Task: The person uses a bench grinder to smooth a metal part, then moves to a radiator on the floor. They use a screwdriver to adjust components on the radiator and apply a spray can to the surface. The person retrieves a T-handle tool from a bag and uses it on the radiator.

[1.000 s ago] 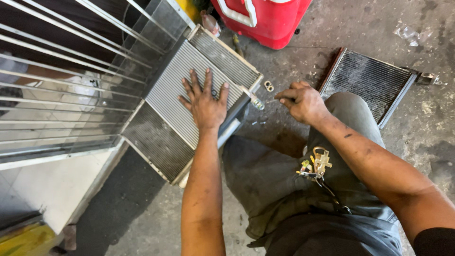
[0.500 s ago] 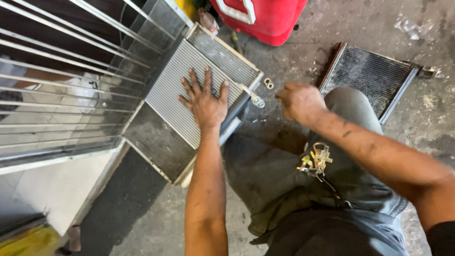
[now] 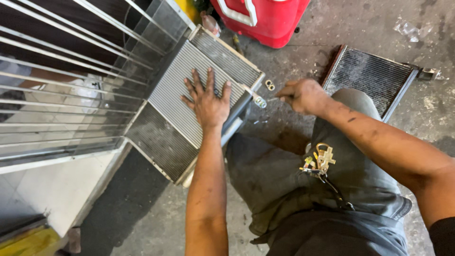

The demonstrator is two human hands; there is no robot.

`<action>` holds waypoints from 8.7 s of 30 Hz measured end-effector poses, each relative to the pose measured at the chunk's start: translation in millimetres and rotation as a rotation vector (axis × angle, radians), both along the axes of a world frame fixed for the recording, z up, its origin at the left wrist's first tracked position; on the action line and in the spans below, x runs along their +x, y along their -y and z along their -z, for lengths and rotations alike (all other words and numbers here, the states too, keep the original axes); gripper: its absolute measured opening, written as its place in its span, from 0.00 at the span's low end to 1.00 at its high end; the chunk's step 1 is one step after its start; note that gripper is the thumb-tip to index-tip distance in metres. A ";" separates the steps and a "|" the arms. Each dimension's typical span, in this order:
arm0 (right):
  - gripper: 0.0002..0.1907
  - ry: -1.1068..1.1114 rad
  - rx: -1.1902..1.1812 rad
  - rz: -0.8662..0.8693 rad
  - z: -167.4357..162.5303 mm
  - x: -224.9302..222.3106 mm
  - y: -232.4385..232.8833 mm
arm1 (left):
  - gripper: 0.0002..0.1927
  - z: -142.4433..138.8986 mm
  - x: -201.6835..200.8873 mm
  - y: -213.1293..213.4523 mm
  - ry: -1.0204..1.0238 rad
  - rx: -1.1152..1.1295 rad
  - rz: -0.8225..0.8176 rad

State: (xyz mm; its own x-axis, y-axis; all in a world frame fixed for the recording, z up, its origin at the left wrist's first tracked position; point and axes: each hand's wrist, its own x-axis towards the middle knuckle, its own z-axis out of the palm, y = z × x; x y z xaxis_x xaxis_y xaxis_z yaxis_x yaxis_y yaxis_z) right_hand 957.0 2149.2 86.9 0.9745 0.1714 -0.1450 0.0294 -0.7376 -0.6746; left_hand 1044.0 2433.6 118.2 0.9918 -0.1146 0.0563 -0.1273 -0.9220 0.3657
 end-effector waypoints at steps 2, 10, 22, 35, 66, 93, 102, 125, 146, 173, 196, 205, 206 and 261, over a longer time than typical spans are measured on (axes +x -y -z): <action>0.13 -0.254 0.208 0.184 17.6 -1.2 -2.6 | 0.38 0.3 0.1 0.2 0.005 0.004 0.005; 0.11 -0.085 0.116 0.196 38.4 -26.9 -12.7 | 0.38 -1.0 -0.9 -0.1 0.020 -0.013 0.003; 0.10 0.149 -0.128 -0.096 -10.2 4.3 4.1 | 0.38 0.1 -1.3 -0.7 0.019 -0.005 0.003; 0.11 0.095 -0.094 -0.140 -22.0 14.8 3.0 | 0.38 0.2 -0.4 -1.3 0.019 -0.004 0.007; 0.13 0.054 0.102 0.108 9.1 -18.0 -20.2 | 0.38 5.6 0.7 -0.2 0.032 0.022 0.001; 0.09 -0.269 1.133 0.556 154.8 -38.5 -67.1 | 0.38 9.9 3.2 -3.1 0.025 0.032 -0.008; 0.07 -0.454 1.662 0.556 182.2 -5.8 -90.7 | 0.38 7.6 2.7 -1.9 0.003 0.047 -0.020; 0.19 -0.819 1.417 1.057 171.6 23.1 -13.4 | 0.38 3.8 2.9 0.9 0.003 0.021 -0.033; 0.21 -0.418 0.322 0.500 163.0 -6.7 -16.5 | 0.28 27.3 26.1 -30.4 0.003 -0.364 0.008; 0.15 0.074 0.641 0.417 25.6 -33.3 -37.5 | 0.06 7.5 -25.3 14.4 0.050 -0.543 0.106; 0.10 -0.082 0.779 0.300 62.9 3.3 -41.7 | 0.34 24.2 -54.5 47.2 0.270 -0.272 0.071; 0.11 -0.143 1.020 0.364 95.7 17.8 -53.3 | 0.46 35.6 -53.2 51.1 0.168 -0.159 0.042; 0.10 -0.172 1.088 0.381 98.7 18.8 -53.3 | 0.46 34.7 -53.1 51.4 0.157 -0.155 0.037; 0.10 1.040 0.275 0.606 -116.7 214.0 206.9 | 0.43 7.4 25.8 23.2 -0.045 0.127 -0.142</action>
State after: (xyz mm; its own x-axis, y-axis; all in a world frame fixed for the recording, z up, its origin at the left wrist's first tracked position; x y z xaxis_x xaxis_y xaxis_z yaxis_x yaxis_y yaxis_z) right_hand 1170.9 1942.2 203.7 0.5376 -0.4455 0.7159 0.3472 -0.6567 -0.6695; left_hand 1069.8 2410.4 110.8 0.9997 0.0229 0.0051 0.0210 -0.9687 0.2475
